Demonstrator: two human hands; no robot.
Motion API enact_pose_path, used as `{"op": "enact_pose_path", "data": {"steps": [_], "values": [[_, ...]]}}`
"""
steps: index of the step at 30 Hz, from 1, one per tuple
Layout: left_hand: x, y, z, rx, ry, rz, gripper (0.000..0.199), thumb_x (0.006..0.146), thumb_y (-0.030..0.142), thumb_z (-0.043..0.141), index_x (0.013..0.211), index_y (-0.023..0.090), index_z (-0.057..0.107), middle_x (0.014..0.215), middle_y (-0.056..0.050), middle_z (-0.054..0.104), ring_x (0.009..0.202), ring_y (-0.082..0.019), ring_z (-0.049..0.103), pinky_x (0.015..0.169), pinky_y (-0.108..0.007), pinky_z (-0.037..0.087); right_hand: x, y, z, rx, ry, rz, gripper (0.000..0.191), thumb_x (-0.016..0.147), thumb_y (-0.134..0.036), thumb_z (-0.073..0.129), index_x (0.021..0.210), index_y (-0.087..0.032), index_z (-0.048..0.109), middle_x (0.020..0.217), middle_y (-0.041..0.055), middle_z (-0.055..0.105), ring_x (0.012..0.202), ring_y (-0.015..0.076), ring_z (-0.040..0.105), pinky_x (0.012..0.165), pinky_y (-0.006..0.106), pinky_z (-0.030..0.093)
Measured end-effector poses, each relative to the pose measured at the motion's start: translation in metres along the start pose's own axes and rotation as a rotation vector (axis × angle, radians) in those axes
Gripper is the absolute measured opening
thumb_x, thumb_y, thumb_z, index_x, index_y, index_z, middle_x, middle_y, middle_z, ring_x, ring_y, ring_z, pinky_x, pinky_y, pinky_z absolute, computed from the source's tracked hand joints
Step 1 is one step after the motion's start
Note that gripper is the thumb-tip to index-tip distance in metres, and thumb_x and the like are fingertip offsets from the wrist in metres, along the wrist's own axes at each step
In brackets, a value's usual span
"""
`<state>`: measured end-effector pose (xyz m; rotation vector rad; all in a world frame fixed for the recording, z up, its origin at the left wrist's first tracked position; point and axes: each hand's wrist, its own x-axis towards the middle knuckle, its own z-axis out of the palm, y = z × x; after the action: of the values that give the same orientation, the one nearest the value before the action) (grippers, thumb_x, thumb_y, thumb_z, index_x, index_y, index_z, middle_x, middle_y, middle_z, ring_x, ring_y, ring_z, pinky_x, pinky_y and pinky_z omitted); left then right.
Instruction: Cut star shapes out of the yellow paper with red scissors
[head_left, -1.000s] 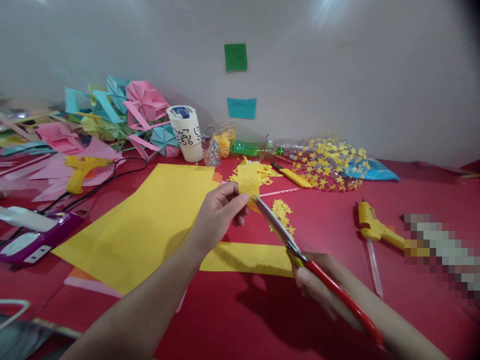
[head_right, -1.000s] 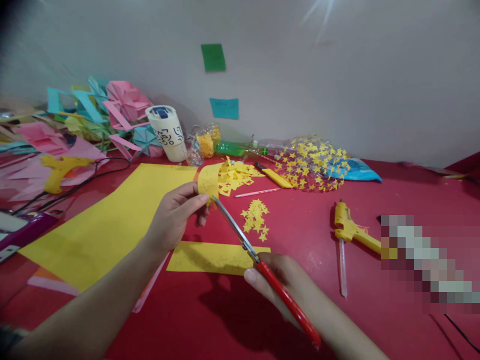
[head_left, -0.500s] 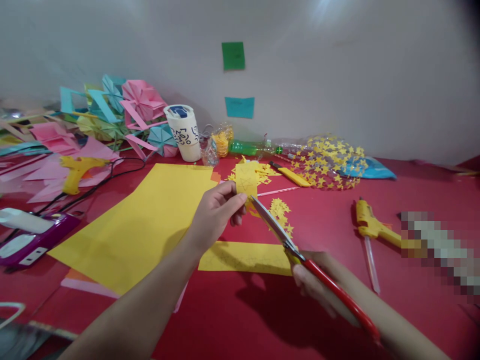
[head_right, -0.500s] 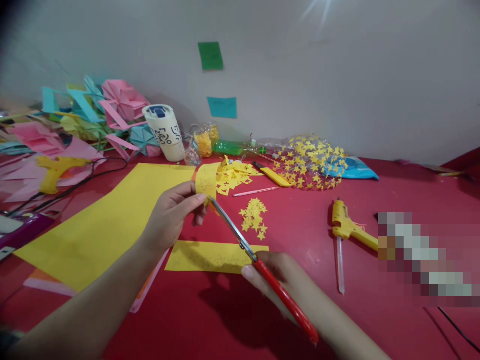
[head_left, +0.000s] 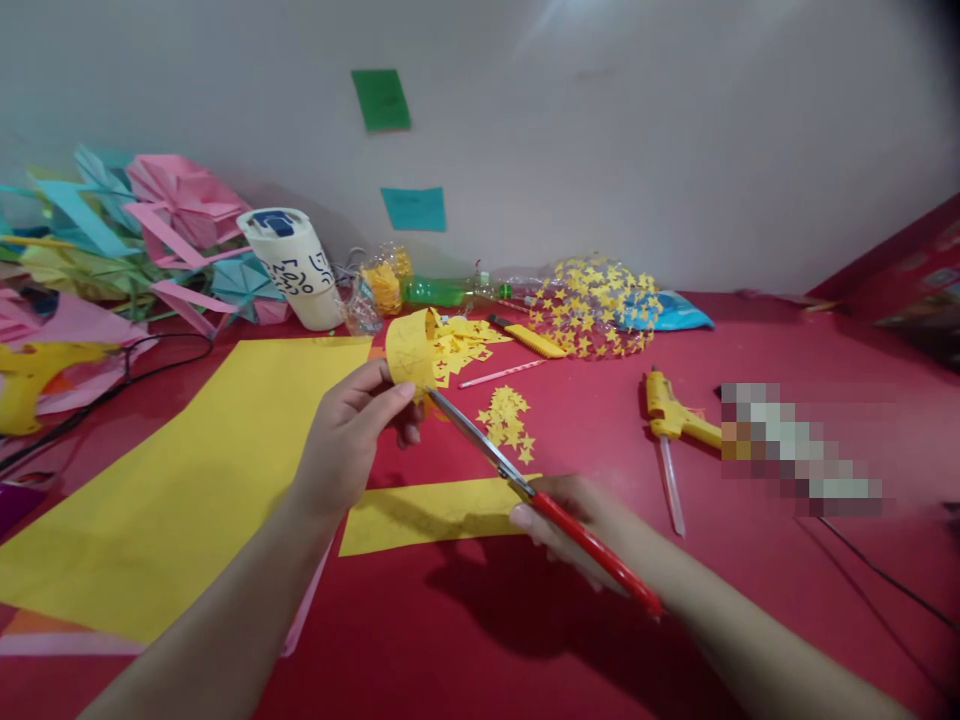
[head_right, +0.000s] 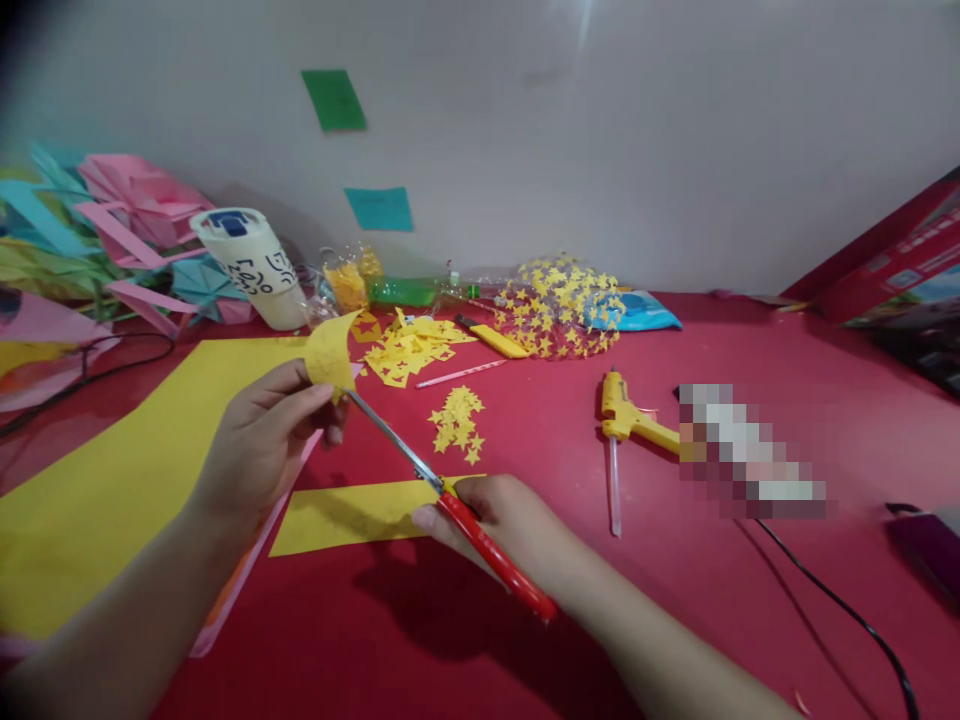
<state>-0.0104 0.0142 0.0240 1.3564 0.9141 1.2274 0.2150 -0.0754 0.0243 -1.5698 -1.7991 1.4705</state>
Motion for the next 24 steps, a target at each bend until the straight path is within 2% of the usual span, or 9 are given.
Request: {"op": "enact_pose_path", "data": {"steps": [8, 16, 24], "values": [[-0.0002, -0.0015, 0.0005, -0.018, -0.087, -0.036, 0.009, 0.088, 0.022, 0.056, 0.087, 0.018, 0.064, 0.07, 0.001, 0.059, 0.058, -0.01, 0.057, 0.048, -0.021, 0.045, -0.0021, -0.0021, -0.003, 0.026, -0.025, 0.009, 0.044, 0.089, -0.057, 0.056, 0.069, -0.02, 0.044, 0.059, -0.0043, 0.049, 0.041, 0.0066, 0.042, 0.039, 0.019, 0.025], [-0.0008, 0.0025, 0.0004, 0.002, -0.142, -0.013, 0.013, 0.09, 0.021, 0.053, 0.08, 0.017, 0.061, 0.065, 0.002, 0.059, 0.052, -0.009, 0.055, 0.048, -0.02, 0.045, -0.0058, 0.001, -0.004, 0.053, -0.077, -0.112, 0.048, 0.091, -0.062, 0.046, 0.073, -0.018, 0.047, 0.065, -0.0021, 0.051, 0.043, 0.006, 0.042, 0.039, 0.018, 0.029], [-0.0025, 0.0062, 0.0016, 0.037, -0.128, -0.015, 0.016, 0.09, 0.021, 0.054, 0.075, 0.017, 0.058, 0.062, 0.003, 0.058, 0.051, -0.008, 0.054, 0.048, -0.021, 0.044, -0.0062, 0.0018, -0.0042, 0.073, -0.103, -0.1, 0.053, 0.088, -0.068, 0.046, 0.073, -0.018, 0.046, 0.064, -0.0024, 0.049, 0.041, 0.0055, 0.039, 0.037, 0.018, 0.026]]}}
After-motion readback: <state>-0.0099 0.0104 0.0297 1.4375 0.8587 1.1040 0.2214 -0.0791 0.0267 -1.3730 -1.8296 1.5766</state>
